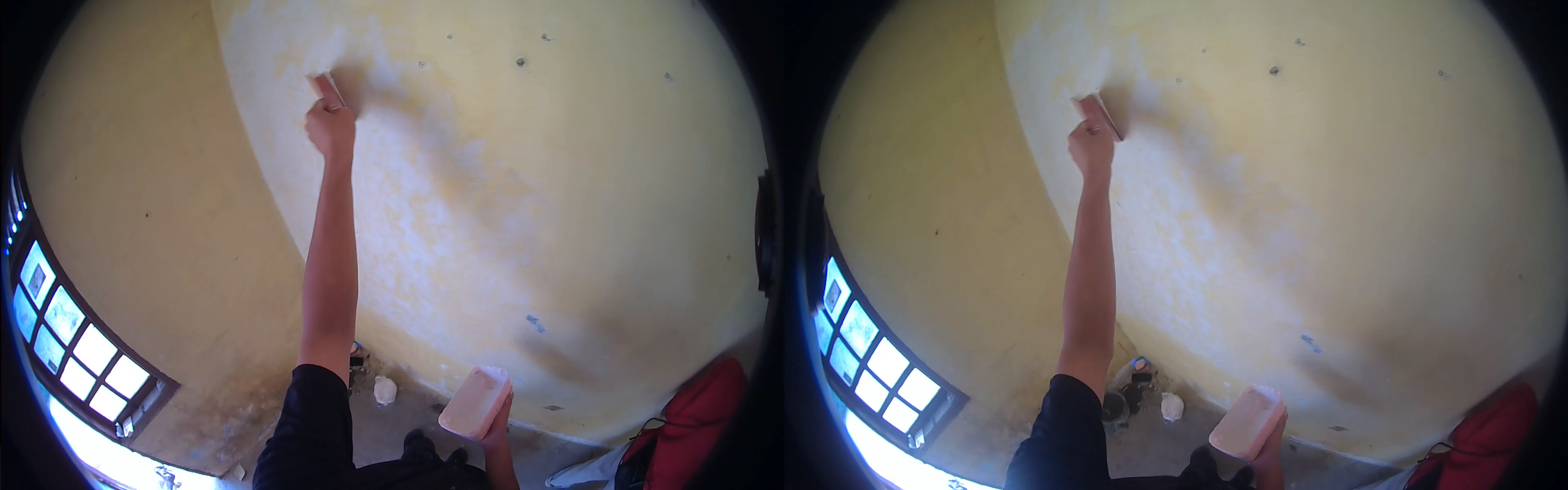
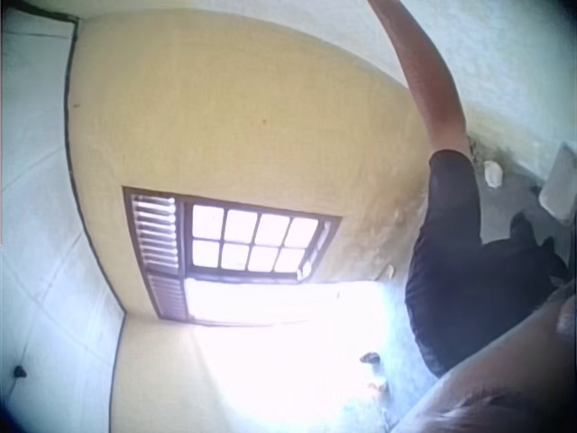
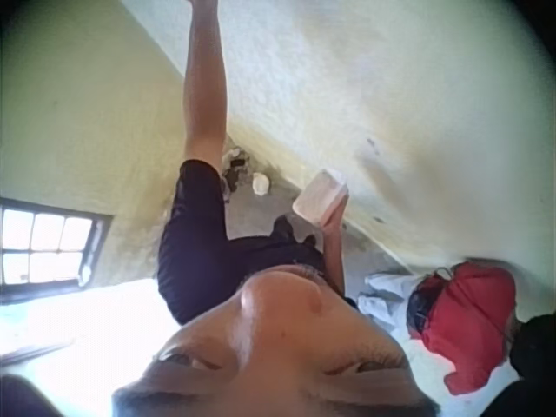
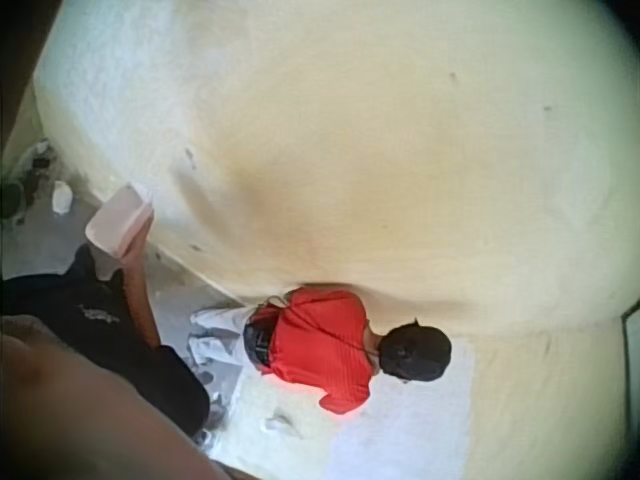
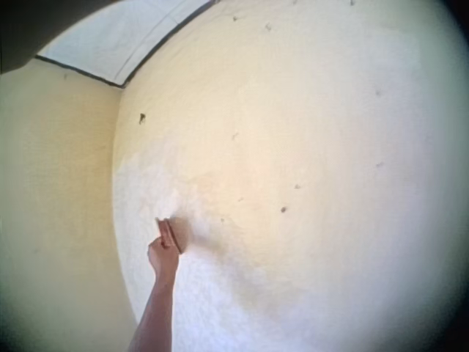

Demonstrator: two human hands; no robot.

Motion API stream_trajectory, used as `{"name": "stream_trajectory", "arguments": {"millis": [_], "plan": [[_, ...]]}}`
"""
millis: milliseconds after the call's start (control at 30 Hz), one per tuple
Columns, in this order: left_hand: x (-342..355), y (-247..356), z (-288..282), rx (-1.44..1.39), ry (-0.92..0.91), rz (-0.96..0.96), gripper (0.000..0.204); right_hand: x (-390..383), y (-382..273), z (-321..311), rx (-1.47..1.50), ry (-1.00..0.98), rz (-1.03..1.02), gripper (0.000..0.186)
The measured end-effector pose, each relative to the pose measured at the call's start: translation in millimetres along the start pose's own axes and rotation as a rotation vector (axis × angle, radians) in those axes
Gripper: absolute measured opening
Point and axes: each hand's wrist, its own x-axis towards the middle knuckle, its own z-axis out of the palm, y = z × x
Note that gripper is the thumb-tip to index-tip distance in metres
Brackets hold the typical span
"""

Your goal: The person uses a red putty knife to scoop white plaster from a pink container and applies it to a yellow wall. They repeatedly spread the material over the surface, smoothing it out to cover imperfections and small holes.

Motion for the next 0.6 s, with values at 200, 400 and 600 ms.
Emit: {"name": "stream_trajectory", "arguments": {"millis": [200, 400, 600], "plan": [[-99, 102, -10, -0.190, -0.182, 0.328, 0.043, 0, 3, 0, -0.054, 0.052, -0.009, 0.058], [-106, 112, -28, -0.394, -0.105, 0.439, 0.053, 7, 0, 3, 0.012, 0.056, 0.049, 0.061], [-126, 86, 42, 0.183, -0.106, 0.657, 0.072, 4, 4, -2, 0.003, 0.113, -0.030, 0.060]]}}
